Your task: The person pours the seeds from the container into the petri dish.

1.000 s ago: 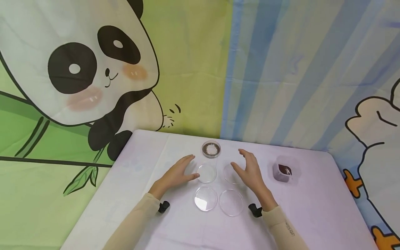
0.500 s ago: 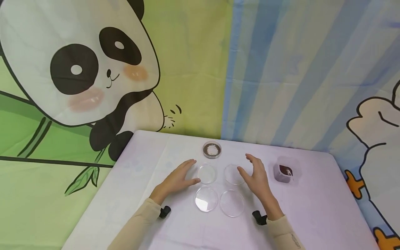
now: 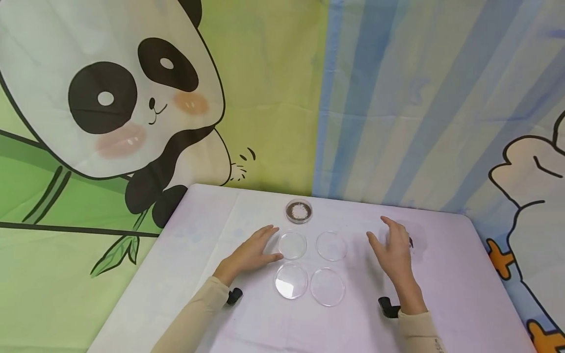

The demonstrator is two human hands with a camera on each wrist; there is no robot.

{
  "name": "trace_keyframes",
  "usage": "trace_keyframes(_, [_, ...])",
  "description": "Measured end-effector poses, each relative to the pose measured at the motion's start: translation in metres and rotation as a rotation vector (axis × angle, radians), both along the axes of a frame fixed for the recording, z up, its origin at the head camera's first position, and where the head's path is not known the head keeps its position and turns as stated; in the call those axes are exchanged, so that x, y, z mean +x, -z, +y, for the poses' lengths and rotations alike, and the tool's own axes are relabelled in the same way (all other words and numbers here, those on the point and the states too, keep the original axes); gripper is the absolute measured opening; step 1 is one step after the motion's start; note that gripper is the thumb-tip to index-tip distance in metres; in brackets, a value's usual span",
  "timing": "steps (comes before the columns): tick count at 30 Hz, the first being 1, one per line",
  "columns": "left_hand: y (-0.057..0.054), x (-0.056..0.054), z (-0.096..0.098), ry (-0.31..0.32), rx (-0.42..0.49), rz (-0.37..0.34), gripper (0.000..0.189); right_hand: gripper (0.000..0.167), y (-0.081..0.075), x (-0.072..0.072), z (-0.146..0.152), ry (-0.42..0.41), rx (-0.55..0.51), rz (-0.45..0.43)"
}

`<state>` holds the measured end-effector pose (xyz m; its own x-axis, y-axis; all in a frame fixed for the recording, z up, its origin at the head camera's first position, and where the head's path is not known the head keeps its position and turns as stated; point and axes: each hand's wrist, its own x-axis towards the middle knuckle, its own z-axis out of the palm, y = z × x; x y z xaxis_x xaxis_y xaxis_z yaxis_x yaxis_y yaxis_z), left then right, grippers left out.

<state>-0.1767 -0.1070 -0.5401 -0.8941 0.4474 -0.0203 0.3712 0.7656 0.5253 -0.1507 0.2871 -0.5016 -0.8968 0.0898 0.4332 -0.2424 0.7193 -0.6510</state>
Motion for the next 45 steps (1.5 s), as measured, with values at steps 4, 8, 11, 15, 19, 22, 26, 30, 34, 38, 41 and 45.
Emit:
trace_keyframes(4, [0.001,-0.002,0.003,0.007,-0.032,0.012,0.086,0.057,-0.002,0.002,0.020,0.070,0.011,-0.043])
trace_keyframes(8, [0.002,-0.005,0.004,0.016,-0.063,0.025,0.085,0.062,0.003,0.004,0.039,0.155,0.007,-0.124])
trace_keyframes(11, [0.003,-0.005,0.005,0.018,-0.078,0.008,0.086,0.071,0.010,0.005,0.049,0.219,0.016,-0.153])
trace_keyframes(15, [0.004,-0.006,0.006,0.014,-0.099,-0.031,0.086,0.084,0.018,0.005,0.058,0.271,0.025,-0.213])
trace_keyframes(19, [0.004,-0.007,0.008,0.001,-0.133,-0.043,0.085,0.093,0.025,0.005,0.063,0.271,0.013,-0.281])
trace_keyframes(22, [0.004,-0.007,0.009,-0.011,-0.160,-0.042,0.084,0.098,0.029,0.004,0.066,0.274,-0.009,-0.321])
trace_keyframes(26, [0.004,-0.008,0.009,-0.019,-0.178,-0.044,0.085,0.106,0.032,0.003,0.068,0.293,-0.035,-0.366])
trace_keyframes(30, [0.005,-0.008,0.010,-0.021,-0.203,-0.043,0.085,0.110,0.034,0.003,0.069,0.324,-0.072,-0.402])
trace_keyframes(34, [0.006,-0.008,0.010,-0.027,-0.206,-0.046,0.083,0.113,0.034,0.002,0.068,0.339,-0.103,-0.422])
trace_keyframes(38, [0.006,-0.008,0.011,-0.030,-0.199,-0.045,0.081,0.115,0.033,0.002,0.067,0.348,-0.122,-0.454])
trace_keyframes(41, [0.006,-0.007,0.011,-0.033,-0.199,-0.045,0.080,0.115,0.032,0.002,0.067,0.353,-0.142,-0.470])
trace_keyframes(45, [0.006,-0.007,0.011,-0.030,-0.200,-0.036,0.079,0.114,0.031,0.003,0.067,0.350,-0.180,-0.462])
